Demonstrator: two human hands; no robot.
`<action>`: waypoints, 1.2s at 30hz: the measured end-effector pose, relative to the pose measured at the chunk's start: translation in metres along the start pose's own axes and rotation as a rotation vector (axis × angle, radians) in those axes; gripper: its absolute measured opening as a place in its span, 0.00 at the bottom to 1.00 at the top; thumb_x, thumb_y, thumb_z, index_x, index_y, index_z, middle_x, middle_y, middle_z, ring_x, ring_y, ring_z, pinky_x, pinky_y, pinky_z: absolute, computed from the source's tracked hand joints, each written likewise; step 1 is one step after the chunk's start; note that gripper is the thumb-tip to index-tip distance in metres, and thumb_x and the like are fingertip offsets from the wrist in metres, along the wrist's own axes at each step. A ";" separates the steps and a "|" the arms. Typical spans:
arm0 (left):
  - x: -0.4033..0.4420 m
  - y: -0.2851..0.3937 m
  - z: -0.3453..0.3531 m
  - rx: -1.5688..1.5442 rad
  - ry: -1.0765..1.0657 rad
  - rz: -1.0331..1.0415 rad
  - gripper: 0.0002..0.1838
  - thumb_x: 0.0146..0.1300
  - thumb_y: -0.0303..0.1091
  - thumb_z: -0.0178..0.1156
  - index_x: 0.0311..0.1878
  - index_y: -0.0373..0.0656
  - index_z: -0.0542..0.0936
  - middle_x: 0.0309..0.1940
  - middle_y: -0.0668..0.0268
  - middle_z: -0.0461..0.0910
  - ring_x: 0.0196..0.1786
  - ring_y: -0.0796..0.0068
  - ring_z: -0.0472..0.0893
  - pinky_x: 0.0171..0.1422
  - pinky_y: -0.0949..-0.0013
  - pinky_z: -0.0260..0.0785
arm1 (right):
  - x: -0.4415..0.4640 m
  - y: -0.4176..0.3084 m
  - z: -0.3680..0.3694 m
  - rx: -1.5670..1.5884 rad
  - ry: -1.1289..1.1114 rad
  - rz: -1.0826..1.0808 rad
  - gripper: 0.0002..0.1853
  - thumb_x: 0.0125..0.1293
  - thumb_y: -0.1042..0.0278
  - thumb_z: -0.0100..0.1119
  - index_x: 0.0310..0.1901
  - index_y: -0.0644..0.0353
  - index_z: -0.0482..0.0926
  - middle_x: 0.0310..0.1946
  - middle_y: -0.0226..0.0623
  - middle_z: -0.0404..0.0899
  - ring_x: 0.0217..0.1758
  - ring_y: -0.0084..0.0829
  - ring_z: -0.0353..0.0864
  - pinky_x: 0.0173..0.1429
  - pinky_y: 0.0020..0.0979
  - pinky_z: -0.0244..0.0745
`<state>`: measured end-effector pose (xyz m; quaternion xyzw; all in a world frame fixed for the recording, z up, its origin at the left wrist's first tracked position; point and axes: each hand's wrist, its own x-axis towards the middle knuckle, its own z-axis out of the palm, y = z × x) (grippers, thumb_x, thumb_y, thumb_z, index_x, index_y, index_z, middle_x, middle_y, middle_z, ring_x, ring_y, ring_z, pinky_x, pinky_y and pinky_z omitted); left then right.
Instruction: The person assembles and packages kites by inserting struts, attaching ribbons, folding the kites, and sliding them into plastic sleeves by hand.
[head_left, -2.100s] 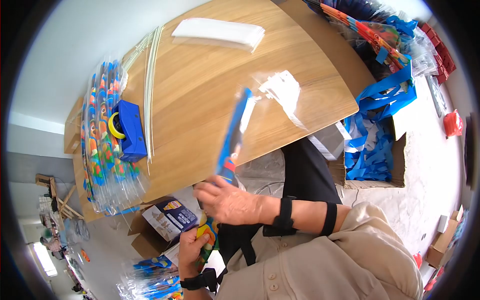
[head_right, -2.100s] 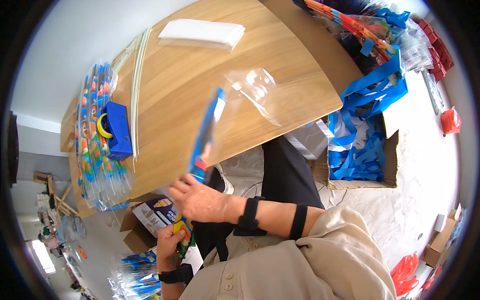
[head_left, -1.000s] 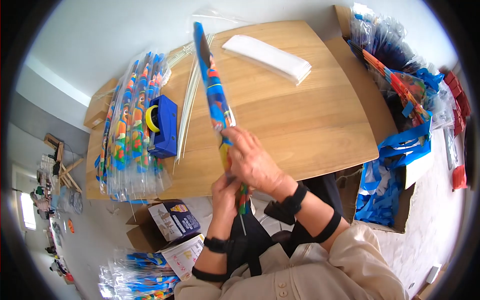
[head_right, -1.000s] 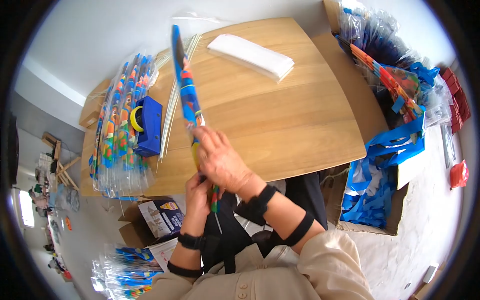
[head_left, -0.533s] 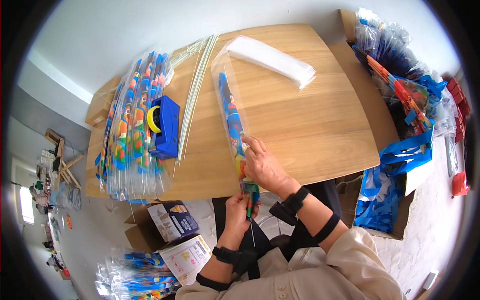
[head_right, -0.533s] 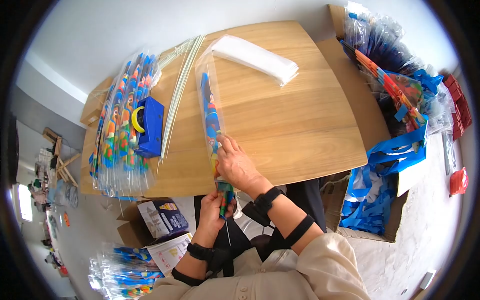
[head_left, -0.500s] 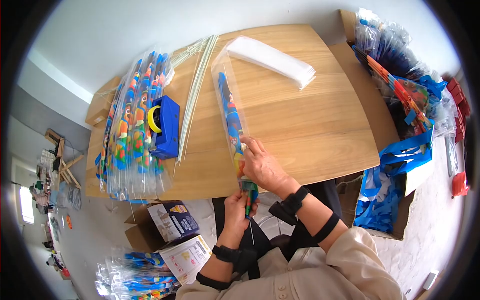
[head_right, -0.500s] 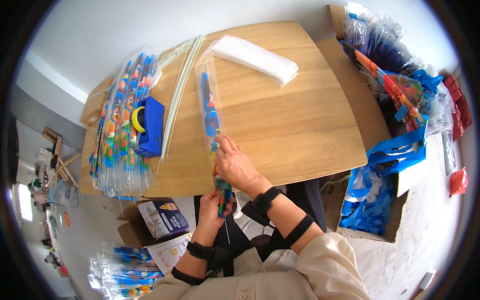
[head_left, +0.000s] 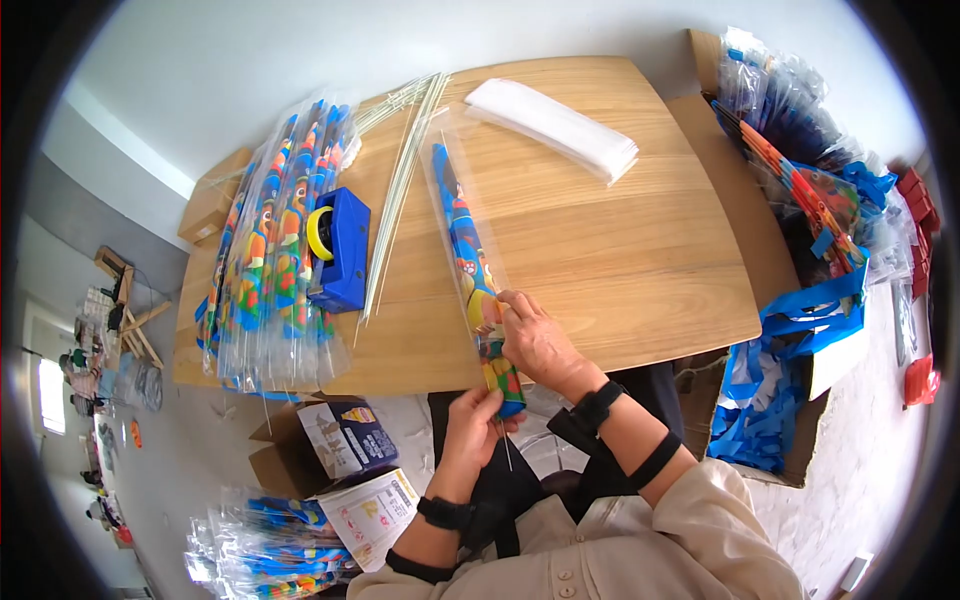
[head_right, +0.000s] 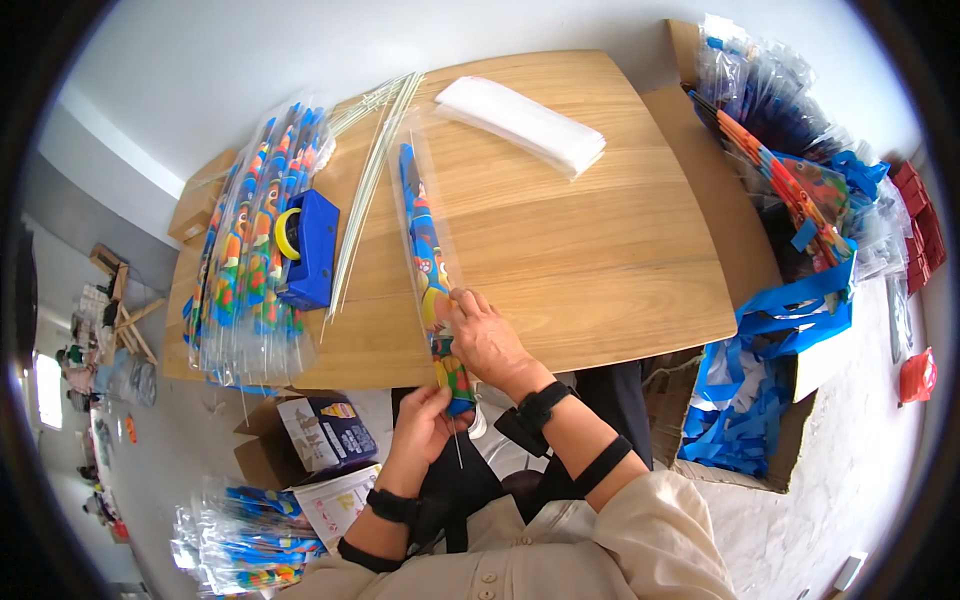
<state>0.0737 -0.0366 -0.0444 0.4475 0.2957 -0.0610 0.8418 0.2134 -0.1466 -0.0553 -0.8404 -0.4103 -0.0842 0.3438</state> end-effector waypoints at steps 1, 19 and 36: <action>-0.008 -0.003 -0.004 0.060 -0.023 -0.080 0.13 0.68 0.28 0.55 0.53 0.33 0.73 0.39 0.54 0.83 0.34 0.67 0.83 0.34 0.70 0.74 | 0.000 -0.001 -0.001 0.002 0.000 -0.002 0.20 0.53 0.76 0.55 0.50 0.69 0.72 0.56 0.49 0.68 0.61 0.47 0.70 0.62 0.39 0.71; -0.008 0.005 -0.026 0.560 0.052 0.296 0.22 0.59 0.14 0.57 0.58 0.32 0.73 0.37 0.61 0.80 0.33 0.75 0.82 0.32 0.76 0.74 | -0.004 -0.020 0.003 0.133 -0.094 -0.194 0.14 0.50 0.75 0.57 0.40 0.71 0.75 0.54 0.47 0.71 0.58 0.47 0.72 0.59 0.38 0.73; 0.052 0.029 -0.005 1.504 0.342 0.983 0.22 0.56 0.30 0.66 0.52 0.37 0.71 0.41 0.49 0.77 0.44 0.44 0.78 0.44 0.50 0.71 | -0.006 0.004 -0.001 0.056 -0.026 -0.205 0.13 0.51 0.77 0.57 0.40 0.72 0.77 0.48 0.49 0.76 0.57 0.45 0.74 0.60 0.38 0.73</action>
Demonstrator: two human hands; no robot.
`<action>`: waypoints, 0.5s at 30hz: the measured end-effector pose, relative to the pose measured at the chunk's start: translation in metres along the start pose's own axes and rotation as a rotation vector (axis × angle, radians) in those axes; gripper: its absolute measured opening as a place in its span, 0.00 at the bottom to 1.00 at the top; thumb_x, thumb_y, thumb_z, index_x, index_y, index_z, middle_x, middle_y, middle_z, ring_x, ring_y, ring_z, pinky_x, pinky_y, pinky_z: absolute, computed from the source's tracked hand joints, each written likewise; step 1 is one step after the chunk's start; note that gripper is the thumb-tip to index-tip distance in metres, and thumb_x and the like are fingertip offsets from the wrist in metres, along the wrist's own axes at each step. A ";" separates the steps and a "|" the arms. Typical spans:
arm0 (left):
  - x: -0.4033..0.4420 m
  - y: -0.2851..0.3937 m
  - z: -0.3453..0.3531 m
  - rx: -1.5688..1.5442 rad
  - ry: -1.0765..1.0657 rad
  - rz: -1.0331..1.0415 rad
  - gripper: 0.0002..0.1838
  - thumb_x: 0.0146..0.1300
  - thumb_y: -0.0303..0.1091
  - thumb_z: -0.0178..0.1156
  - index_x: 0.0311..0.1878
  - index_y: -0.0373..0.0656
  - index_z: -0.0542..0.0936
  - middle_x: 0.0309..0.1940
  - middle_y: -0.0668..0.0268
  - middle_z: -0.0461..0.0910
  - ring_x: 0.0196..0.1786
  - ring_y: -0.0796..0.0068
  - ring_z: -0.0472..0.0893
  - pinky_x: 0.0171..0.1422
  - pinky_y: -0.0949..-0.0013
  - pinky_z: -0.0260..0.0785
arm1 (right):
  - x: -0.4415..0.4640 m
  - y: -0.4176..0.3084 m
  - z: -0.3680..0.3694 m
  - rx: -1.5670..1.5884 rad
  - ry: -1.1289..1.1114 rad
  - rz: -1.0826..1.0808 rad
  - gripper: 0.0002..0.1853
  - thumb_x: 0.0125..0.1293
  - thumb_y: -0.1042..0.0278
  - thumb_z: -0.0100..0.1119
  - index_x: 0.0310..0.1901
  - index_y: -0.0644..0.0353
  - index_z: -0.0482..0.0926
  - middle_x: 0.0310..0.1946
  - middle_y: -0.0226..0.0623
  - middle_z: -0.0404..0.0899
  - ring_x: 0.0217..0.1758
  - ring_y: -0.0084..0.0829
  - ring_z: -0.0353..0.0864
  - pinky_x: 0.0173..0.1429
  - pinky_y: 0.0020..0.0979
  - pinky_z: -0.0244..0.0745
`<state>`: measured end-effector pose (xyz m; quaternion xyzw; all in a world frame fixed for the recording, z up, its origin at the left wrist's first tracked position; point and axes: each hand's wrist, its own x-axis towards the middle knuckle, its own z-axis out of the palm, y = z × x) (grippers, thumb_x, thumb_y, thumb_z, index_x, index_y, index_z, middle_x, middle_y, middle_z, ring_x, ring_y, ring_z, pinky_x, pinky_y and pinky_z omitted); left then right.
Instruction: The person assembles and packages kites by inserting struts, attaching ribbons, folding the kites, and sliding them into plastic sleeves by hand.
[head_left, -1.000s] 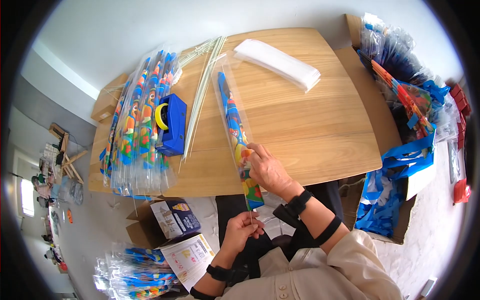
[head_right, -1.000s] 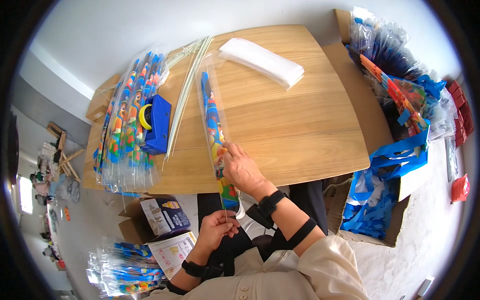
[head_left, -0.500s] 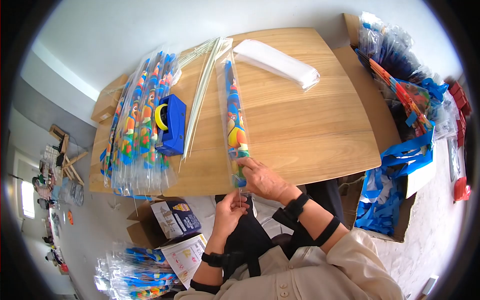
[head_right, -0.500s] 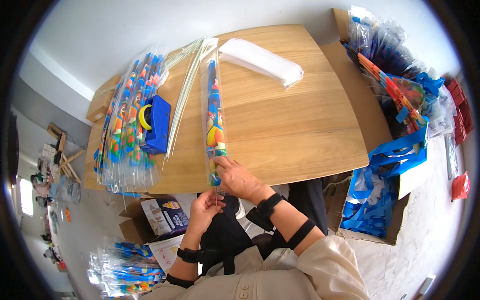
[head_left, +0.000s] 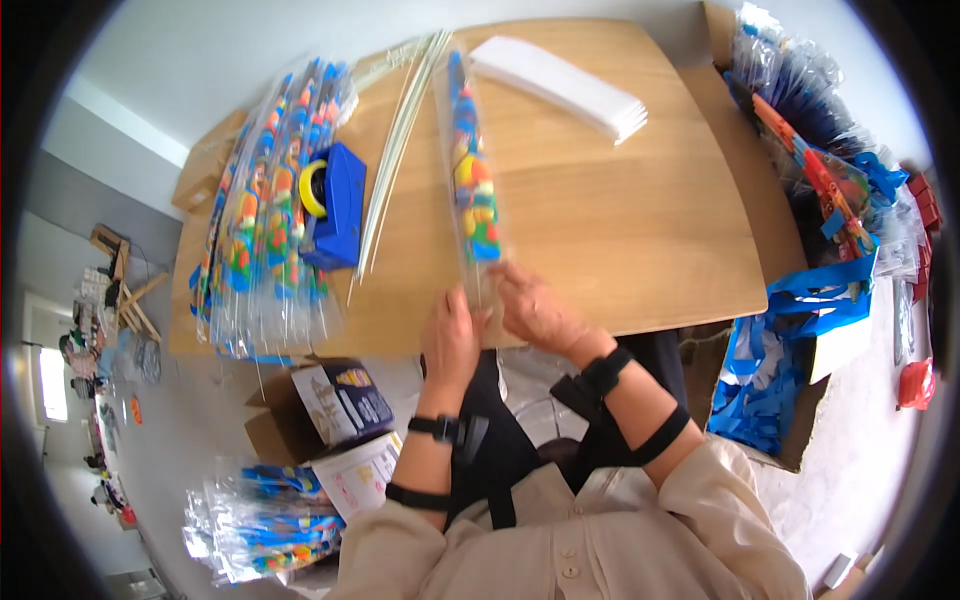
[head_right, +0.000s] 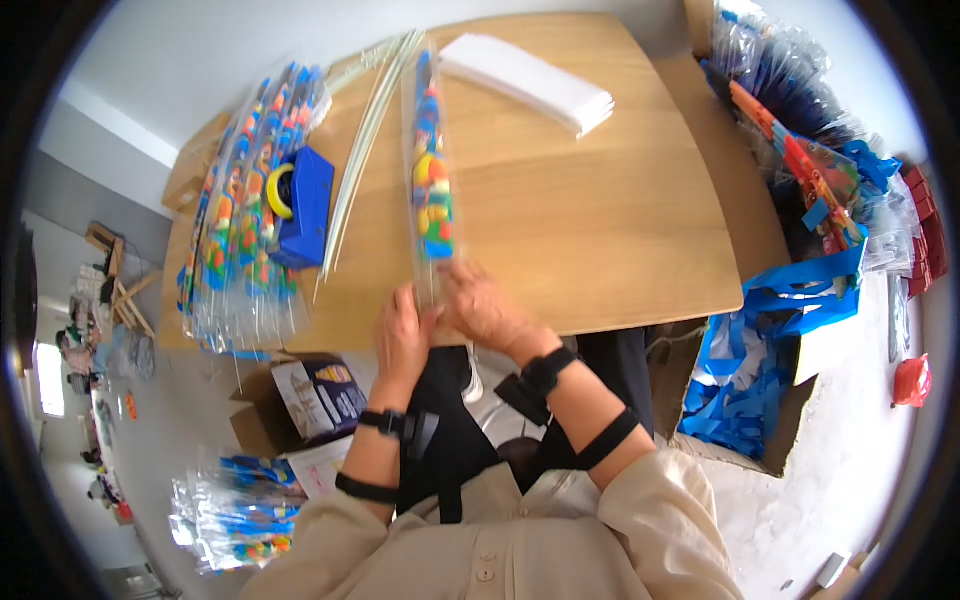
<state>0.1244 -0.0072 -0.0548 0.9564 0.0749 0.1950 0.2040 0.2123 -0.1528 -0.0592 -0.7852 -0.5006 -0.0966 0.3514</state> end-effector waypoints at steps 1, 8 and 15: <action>0.005 0.002 0.001 -0.022 -0.018 -0.021 0.22 0.55 0.28 0.65 0.53 0.38 0.72 0.42 0.49 0.77 0.46 0.45 0.77 0.47 0.51 0.71 | -0.001 0.004 -0.002 0.022 -0.023 0.012 0.13 0.51 0.77 0.57 0.40 0.72 0.77 0.48 0.49 0.76 0.57 0.45 0.74 0.60 0.38 0.73; 0.021 -0.025 -0.020 -0.384 -0.033 -0.094 0.28 0.51 0.22 0.59 0.59 0.44 0.73 0.54 0.56 0.76 0.58 0.55 0.73 0.65 0.56 0.64 | 0.010 -0.009 -0.034 0.020 0.104 0.173 0.09 0.50 0.81 0.53 0.36 0.66 0.76 0.42 0.46 0.78 0.48 0.49 0.76 0.50 0.41 0.75; 0.049 -0.041 -0.007 -0.045 -0.407 -0.048 0.44 0.51 0.35 0.71 0.72 0.60 0.62 0.76 0.58 0.51 0.79 0.54 0.44 0.78 0.48 0.42 | 0.005 -0.025 0.017 0.286 -0.027 0.301 0.05 0.56 0.78 0.56 0.34 0.62 0.78 0.35 0.43 0.77 0.39 0.47 0.78 0.44 0.41 0.75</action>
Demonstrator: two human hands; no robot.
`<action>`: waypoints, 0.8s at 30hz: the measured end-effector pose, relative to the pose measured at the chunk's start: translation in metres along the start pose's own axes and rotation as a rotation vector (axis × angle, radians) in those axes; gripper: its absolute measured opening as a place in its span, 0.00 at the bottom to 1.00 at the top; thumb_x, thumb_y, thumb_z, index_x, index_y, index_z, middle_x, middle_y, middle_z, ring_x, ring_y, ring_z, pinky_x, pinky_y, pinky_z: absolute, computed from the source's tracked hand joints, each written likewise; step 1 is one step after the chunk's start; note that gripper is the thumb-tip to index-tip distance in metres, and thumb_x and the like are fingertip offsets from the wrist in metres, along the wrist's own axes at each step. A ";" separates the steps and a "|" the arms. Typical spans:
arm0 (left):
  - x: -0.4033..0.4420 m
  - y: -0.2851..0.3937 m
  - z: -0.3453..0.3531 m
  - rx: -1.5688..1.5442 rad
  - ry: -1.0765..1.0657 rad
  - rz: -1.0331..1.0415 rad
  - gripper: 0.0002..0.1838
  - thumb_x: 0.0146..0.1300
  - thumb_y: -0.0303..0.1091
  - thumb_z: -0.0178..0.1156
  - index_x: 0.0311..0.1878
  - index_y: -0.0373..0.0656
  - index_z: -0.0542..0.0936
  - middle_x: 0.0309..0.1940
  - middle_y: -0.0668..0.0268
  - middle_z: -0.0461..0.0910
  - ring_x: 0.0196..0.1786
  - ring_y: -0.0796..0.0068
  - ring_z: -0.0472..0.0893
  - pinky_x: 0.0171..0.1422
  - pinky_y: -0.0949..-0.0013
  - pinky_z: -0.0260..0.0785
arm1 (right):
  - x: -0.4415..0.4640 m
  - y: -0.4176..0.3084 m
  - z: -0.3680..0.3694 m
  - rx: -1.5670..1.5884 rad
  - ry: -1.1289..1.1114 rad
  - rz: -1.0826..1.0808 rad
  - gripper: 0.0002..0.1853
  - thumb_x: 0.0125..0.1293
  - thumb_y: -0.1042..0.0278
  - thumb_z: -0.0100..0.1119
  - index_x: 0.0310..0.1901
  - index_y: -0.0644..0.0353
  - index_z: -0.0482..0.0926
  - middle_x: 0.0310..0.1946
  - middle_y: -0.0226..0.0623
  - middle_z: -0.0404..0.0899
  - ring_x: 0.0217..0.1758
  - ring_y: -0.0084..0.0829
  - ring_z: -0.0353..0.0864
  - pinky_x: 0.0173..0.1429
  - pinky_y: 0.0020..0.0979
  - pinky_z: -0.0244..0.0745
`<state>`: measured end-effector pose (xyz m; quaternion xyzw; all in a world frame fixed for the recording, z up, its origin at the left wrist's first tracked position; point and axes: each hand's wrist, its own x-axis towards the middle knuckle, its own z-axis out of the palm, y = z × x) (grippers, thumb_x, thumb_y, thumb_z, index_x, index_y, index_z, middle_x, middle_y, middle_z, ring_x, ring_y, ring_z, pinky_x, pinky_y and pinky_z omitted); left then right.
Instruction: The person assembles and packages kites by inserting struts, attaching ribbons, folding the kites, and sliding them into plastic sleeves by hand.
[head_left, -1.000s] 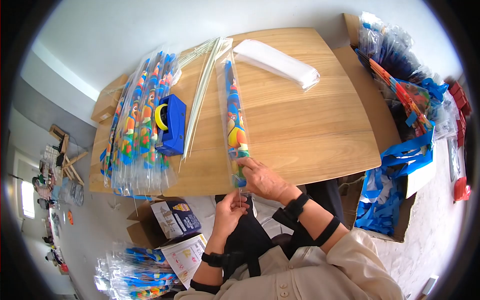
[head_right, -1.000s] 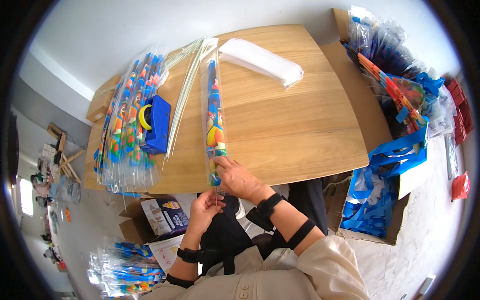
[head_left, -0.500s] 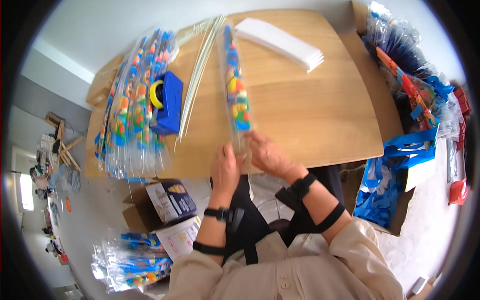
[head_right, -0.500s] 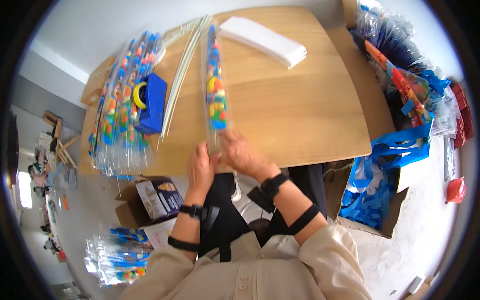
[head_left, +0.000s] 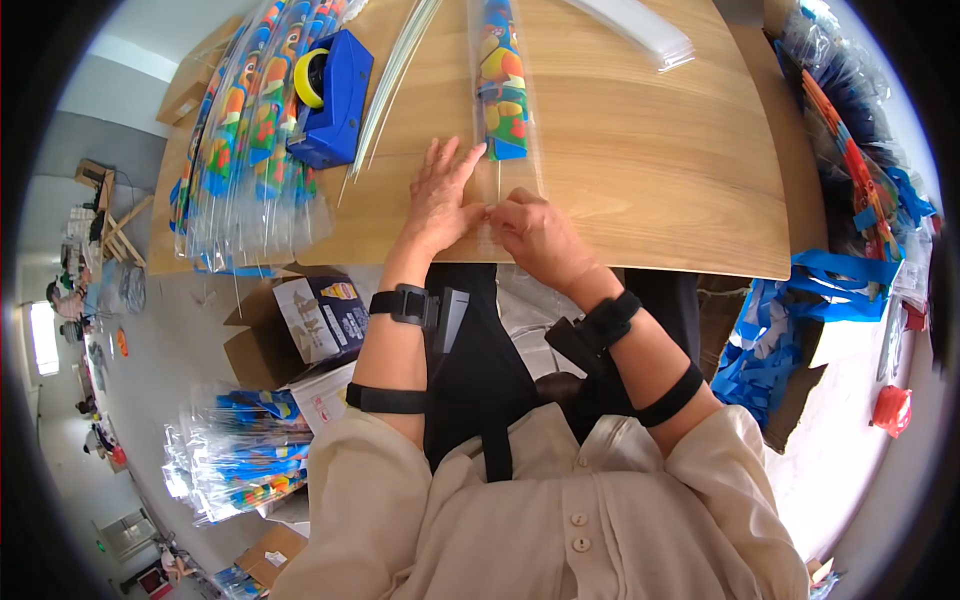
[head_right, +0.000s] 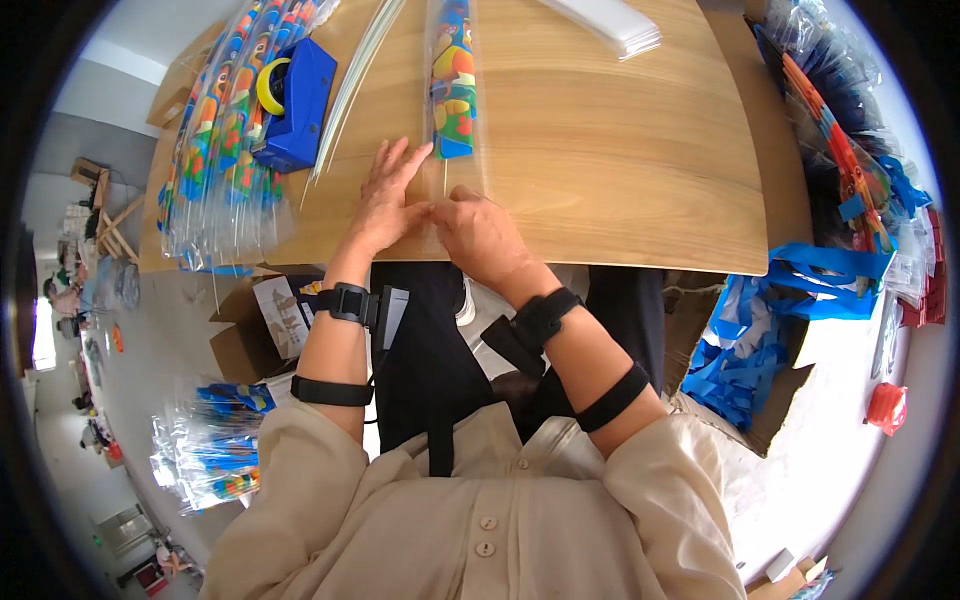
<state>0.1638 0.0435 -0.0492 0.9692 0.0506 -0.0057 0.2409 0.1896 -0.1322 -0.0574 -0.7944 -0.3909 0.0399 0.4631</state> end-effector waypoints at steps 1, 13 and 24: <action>0.000 -0.004 0.002 -0.003 -0.001 -0.003 0.44 0.51 0.35 0.71 0.72 0.60 0.62 0.76 0.58 0.51 0.79 0.54 0.44 0.78 0.48 0.42 | -0.002 -0.002 0.003 -0.071 0.019 -0.007 0.04 0.57 0.76 0.58 0.35 0.62 0.79 0.33 0.43 0.76 0.38 0.47 0.77 0.43 0.40 0.74; 0.003 -0.017 0.015 -0.097 0.080 0.063 0.45 0.46 0.38 0.73 0.71 0.57 0.65 0.76 0.58 0.52 0.79 0.57 0.46 0.80 0.50 0.36 | -0.008 -0.009 0.022 -0.434 -0.027 -0.202 0.08 0.54 0.72 0.60 0.35 0.62 0.74 0.33 0.40 0.72 0.42 0.42 0.73 0.47 0.41 0.68; -0.006 -0.011 0.009 -0.120 0.166 0.203 0.44 0.50 0.34 0.68 0.73 0.58 0.62 0.76 0.59 0.53 0.79 0.57 0.48 0.79 0.50 0.38 | -0.114 0.006 -0.079 -0.690 -0.913 0.055 0.06 0.54 0.71 0.60 0.24 0.60 0.74 0.31 0.46 0.77 0.41 0.47 0.78 0.40 0.41 0.73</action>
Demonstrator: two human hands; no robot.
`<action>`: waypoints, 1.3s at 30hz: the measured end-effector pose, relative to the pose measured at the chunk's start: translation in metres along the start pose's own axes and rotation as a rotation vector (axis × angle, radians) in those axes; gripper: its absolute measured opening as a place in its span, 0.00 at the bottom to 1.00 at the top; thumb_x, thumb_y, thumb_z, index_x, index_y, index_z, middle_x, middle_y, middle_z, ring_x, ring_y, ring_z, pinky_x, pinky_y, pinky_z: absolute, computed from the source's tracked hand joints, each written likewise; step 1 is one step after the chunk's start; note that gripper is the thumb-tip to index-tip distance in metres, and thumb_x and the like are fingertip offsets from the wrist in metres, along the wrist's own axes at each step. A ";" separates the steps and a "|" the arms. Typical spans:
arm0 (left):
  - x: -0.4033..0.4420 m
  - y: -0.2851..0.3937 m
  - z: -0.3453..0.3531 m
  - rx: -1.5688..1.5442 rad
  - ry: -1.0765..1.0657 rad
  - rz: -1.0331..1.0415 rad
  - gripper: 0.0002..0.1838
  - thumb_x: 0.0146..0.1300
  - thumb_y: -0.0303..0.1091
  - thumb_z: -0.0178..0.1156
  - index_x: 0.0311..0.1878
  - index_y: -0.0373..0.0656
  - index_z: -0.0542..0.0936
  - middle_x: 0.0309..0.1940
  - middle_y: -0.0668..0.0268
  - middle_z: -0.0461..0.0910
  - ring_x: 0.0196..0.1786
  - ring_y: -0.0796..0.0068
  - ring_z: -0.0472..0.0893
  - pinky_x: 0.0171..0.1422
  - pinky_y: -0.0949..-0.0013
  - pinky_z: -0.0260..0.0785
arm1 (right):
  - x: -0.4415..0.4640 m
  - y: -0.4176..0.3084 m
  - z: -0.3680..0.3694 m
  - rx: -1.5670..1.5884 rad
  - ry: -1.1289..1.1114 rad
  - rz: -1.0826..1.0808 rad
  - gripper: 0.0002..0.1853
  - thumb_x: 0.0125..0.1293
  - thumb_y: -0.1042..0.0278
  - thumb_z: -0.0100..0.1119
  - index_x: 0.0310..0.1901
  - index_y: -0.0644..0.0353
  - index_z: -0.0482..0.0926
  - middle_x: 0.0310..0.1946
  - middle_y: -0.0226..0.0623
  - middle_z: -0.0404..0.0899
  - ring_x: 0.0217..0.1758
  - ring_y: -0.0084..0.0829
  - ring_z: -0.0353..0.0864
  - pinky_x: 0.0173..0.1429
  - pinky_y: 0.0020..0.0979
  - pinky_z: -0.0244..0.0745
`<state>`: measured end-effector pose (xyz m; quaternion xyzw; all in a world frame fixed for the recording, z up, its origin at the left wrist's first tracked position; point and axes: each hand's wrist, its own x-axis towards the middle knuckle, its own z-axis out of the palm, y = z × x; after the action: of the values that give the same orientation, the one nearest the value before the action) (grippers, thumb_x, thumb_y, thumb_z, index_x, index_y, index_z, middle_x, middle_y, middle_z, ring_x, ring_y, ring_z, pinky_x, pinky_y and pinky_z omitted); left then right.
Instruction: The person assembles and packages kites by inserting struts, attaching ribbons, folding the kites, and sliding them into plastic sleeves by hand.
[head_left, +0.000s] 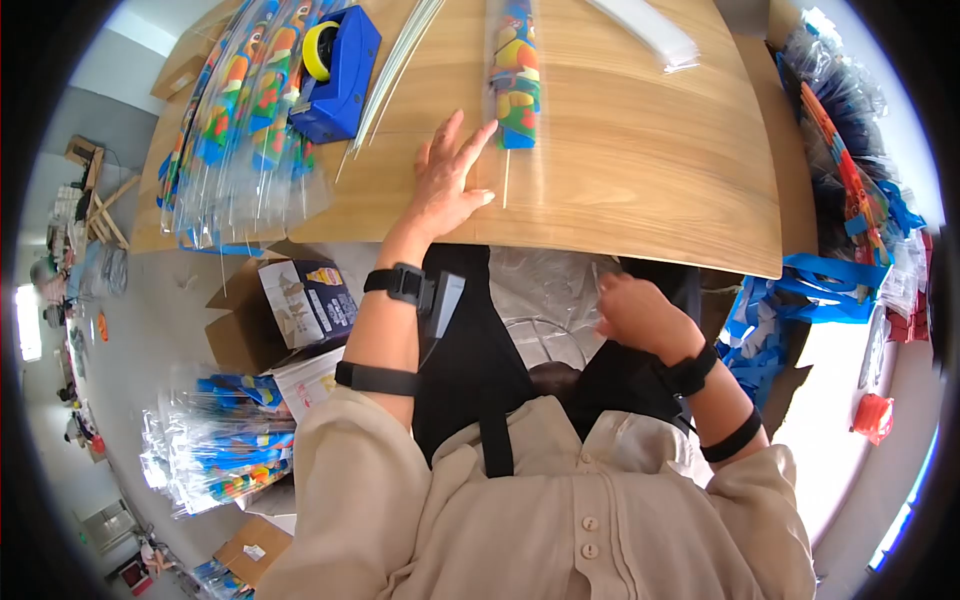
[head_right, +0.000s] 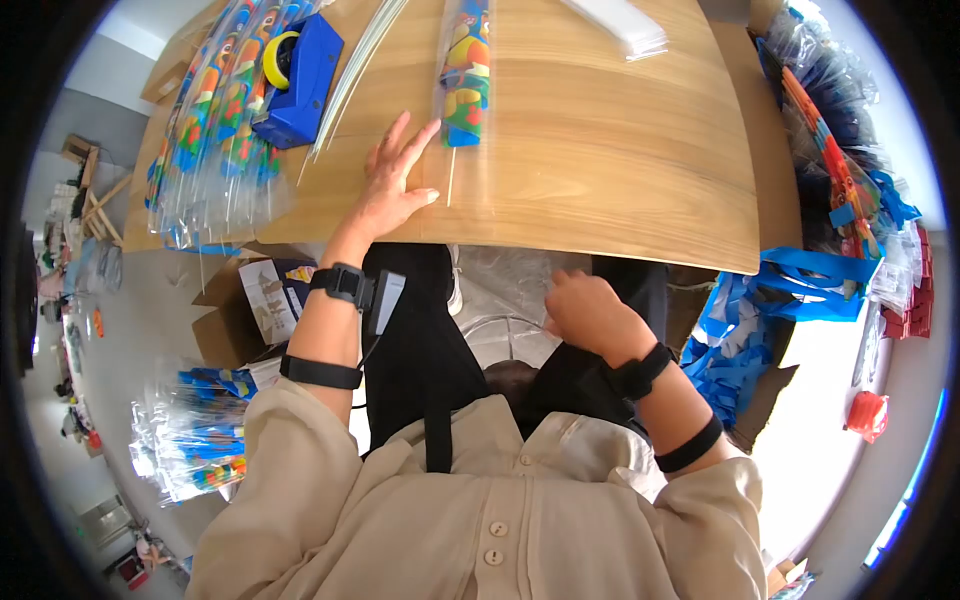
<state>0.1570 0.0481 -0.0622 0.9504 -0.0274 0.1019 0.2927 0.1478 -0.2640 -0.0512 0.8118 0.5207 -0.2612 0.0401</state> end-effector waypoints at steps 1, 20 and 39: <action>-0.003 -0.001 0.001 -0.001 0.002 0.010 0.44 0.50 0.34 0.68 0.73 0.58 0.62 0.76 0.59 0.53 0.79 0.57 0.48 0.79 0.50 0.38 | 0.006 0.003 -0.003 0.092 0.222 0.060 0.05 0.54 0.71 0.60 0.25 0.60 0.74 0.29 0.46 0.77 0.38 0.47 0.79 0.38 0.42 0.74; -0.060 0.025 0.014 0.094 0.083 0.232 0.23 0.51 0.29 0.69 0.53 0.44 0.81 0.62 0.65 0.74 0.68 0.60 0.68 0.72 0.53 0.57 | 0.070 -0.012 -0.017 0.365 1.057 0.080 0.16 0.45 0.73 0.68 0.41 0.52 0.86 0.32 0.32 0.73 0.36 0.36 0.74 0.42 0.37 0.73; -0.057 0.042 0.046 0.013 0.463 -0.083 0.09 0.48 0.25 0.66 0.27 0.44 0.73 0.44 0.66 0.76 0.52 0.57 0.72 0.60 0.54 0.56 | 0.094 -0.024 -0.018 0.409 1.217 0.379 0.09 0.51 0.68 0.66 0.23 0.60 0.75 0.34 0.36 0.74 0.40 0.43 0.73 0.44 0.41 0.68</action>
<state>0.1049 -0.0127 -0.0878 0.9039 0.0801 0.3051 0.2890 0.1644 -0.1694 -0.0751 0.8831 0.2387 0.1616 -0.3702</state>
